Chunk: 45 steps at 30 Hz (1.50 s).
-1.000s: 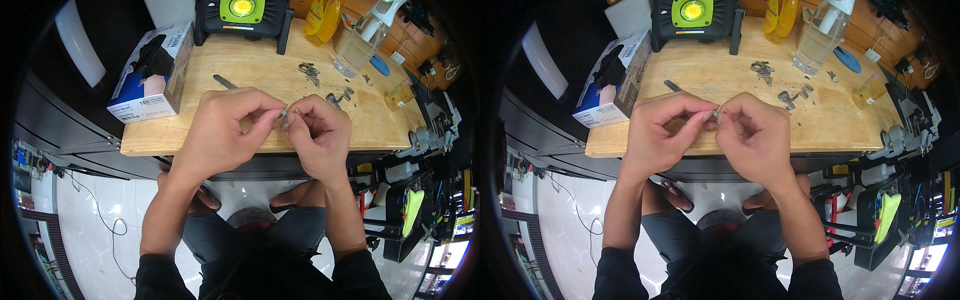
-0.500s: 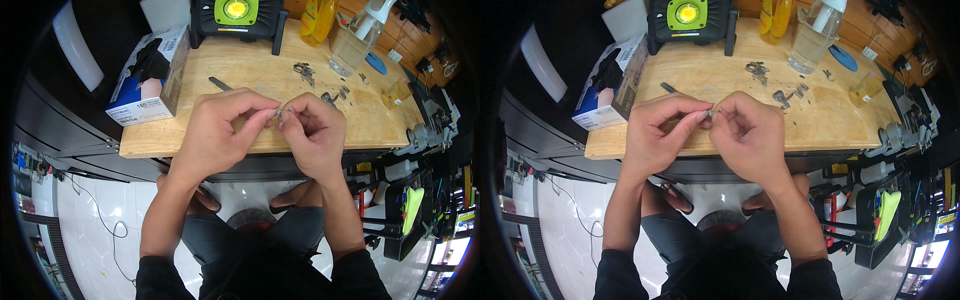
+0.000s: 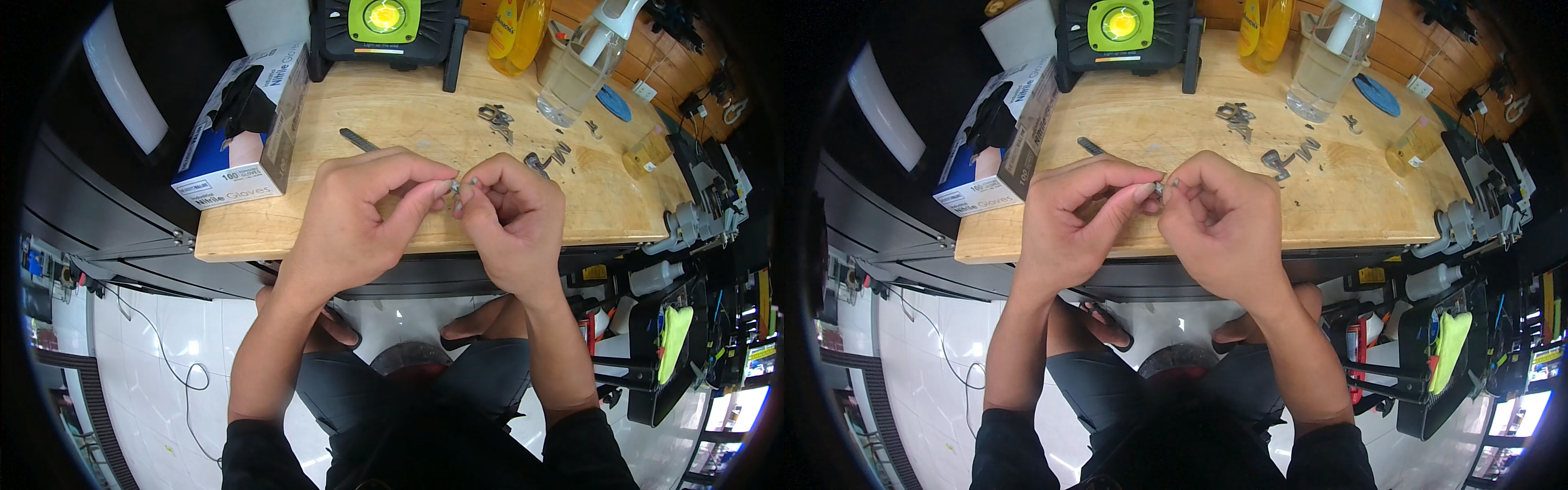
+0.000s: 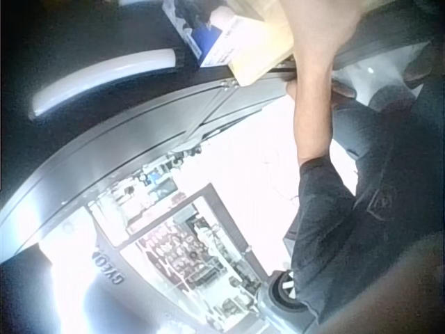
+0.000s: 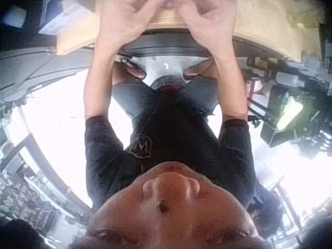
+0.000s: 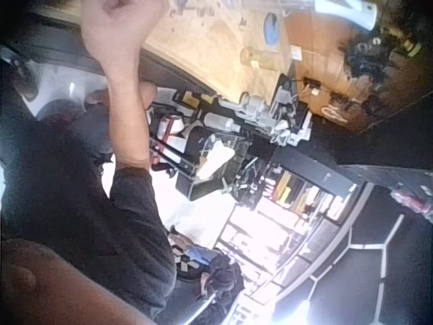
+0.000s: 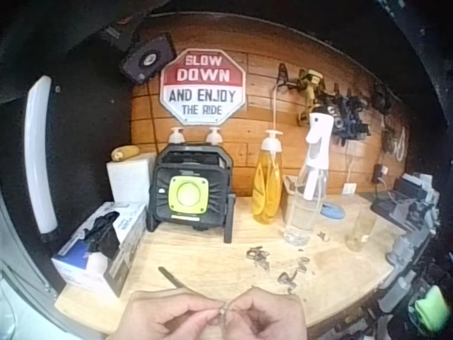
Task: The person uses a metal file to scrape and clean small metal pieces on a wooden workbench. They handle the parts one by one, filing edges and surfaces, then inspecting them by hand. The person continues this process for several pieces, occasionally turning them over to access different sides.
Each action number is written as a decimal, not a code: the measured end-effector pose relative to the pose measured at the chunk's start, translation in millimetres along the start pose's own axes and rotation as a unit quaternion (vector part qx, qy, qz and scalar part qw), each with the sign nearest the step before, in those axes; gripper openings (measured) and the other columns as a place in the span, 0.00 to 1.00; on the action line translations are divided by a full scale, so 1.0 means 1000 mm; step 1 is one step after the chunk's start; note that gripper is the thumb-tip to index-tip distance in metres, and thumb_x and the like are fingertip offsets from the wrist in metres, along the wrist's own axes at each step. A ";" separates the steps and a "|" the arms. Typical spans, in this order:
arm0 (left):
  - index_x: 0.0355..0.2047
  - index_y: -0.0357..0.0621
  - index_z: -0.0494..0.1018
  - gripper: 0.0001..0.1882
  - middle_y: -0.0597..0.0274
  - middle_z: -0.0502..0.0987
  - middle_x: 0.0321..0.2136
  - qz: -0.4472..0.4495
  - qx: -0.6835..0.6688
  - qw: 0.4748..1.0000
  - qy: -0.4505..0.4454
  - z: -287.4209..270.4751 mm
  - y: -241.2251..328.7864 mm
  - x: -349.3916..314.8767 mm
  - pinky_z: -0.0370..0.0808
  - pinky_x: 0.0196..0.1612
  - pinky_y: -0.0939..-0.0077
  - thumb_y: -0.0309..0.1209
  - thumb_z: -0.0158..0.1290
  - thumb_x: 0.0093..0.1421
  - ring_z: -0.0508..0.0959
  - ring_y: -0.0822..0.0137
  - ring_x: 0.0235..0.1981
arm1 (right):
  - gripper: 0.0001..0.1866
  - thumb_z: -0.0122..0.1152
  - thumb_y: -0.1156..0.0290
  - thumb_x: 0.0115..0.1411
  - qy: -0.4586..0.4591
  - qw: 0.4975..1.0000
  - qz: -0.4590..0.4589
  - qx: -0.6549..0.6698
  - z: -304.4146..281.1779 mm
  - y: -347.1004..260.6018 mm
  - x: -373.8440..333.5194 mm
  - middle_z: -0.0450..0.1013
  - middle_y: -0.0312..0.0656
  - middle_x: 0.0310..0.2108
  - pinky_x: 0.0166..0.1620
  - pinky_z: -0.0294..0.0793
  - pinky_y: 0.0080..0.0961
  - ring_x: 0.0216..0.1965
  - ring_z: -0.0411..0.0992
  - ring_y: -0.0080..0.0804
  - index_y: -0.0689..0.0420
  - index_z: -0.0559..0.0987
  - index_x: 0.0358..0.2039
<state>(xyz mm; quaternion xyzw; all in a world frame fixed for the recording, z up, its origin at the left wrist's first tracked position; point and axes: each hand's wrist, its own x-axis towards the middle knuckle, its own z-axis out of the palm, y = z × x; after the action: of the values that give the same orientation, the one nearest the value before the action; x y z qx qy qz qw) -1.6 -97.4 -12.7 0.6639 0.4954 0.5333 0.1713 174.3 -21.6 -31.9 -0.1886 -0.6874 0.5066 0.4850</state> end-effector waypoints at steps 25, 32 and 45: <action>0.41 0.34 0.85 0.06 0.54 0.87 0.34 0.034 0.099 0.993 0.057 0.001 0.007 -0.003 0.82 0.41 0.75 0.20 0.64 0.64 0.87 0.65 0.35 | 0.08 0.66 0.81 0.63 0.017 0.997 0.020 -0.076 0.001 -0.001 0.002 0.69 0.25 0.17 0.23 0.58 0.16 0.19 0.62 0.07 0.60 0.75 0.29; 0.40 0.36 0.85 0.07 0.52 0.85 0.33 0.079 0.205 0.974 0.049 0.003 0.010 -0.005 0.81 0.36 0.70 0.19 0.65 0.61 0.87 0.56 0.32 | 0.08 0.69 0.80 0.59 0.014 0.985 -0.059 -0.163 0.004 0.001 0.001 0.72 0.35 0.18 0.22 0.65 0.22 0.16 0.66 0.17 0.60 0.75 0.29; 0.32 0.39 0.78 0.09 0.56 0.76 0.30 0.170 0.322 0.930 -0.046 -0.010 0.017 0.005 0.78 0.35 0.58 0.22 0.68 0.53 0.80 0.51 0.31 | 0.07 0.67 0.79 0.58 -0.032 0.954 -0.134 -0.266 0.003 -0.006 0.006 0.74 0.45 0.23 0.27 0.74 0.33 0.21 0.75 0.39 0.61 0.75 0.29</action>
<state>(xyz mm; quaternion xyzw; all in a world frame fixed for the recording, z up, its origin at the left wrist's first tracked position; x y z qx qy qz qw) -2.9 -103.7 6.5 0.7814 0.5117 0.3356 -0.1223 170.5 -21.5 -23.9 -0.2002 -0.8314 0.2418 0.4585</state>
